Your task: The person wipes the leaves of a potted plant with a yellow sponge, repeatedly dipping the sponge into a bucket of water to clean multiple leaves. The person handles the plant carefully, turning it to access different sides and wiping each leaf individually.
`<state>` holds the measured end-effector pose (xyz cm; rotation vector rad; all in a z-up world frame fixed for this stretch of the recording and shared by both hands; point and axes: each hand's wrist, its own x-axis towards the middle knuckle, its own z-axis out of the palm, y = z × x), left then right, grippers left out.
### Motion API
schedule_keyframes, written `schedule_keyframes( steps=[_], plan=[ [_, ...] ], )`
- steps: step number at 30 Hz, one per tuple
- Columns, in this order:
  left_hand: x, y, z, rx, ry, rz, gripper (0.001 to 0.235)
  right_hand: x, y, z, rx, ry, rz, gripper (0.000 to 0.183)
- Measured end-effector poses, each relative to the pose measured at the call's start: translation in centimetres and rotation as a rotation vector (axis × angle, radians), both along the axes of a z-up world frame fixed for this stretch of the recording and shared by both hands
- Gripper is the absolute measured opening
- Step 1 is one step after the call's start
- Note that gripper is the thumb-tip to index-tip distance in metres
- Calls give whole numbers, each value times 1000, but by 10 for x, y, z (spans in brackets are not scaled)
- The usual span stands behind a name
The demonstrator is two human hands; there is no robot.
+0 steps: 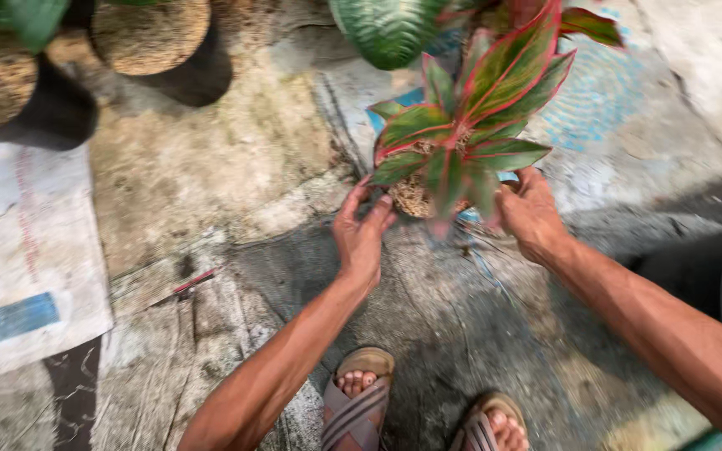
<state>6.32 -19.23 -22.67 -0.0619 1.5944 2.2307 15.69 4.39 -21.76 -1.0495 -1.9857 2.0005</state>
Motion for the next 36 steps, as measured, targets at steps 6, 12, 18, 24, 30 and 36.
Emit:
schedule_keyframes(
  steps=[6, 12, 18, 24, 30, 36],
  plan=[
    [46, 60, -38, 48, -72, -234, 48, 81, 29, -9, -3, 47, -117, 44],
    [57, 76, -57, 46, -59, -308, 48, 104, 57, -45, 81, 79, -101, 40],
    [74, 64, -42, -424, 515, -287, 46, 113, 78, -53, -19, 109, -25, 37],
    [69, 79, -3, -668, 997, -403, 27, 121, 52, -35, 3, -58, -255, 42],
    [57, 96, 11, -687, 1159, -518, 46, 132, 37, -30, -49, -1, -273, 49],
    [59, 102, 12, -710, 1165, -574, 24, 138, 35, -25, -68, -25, -273, 51]
  ],
)
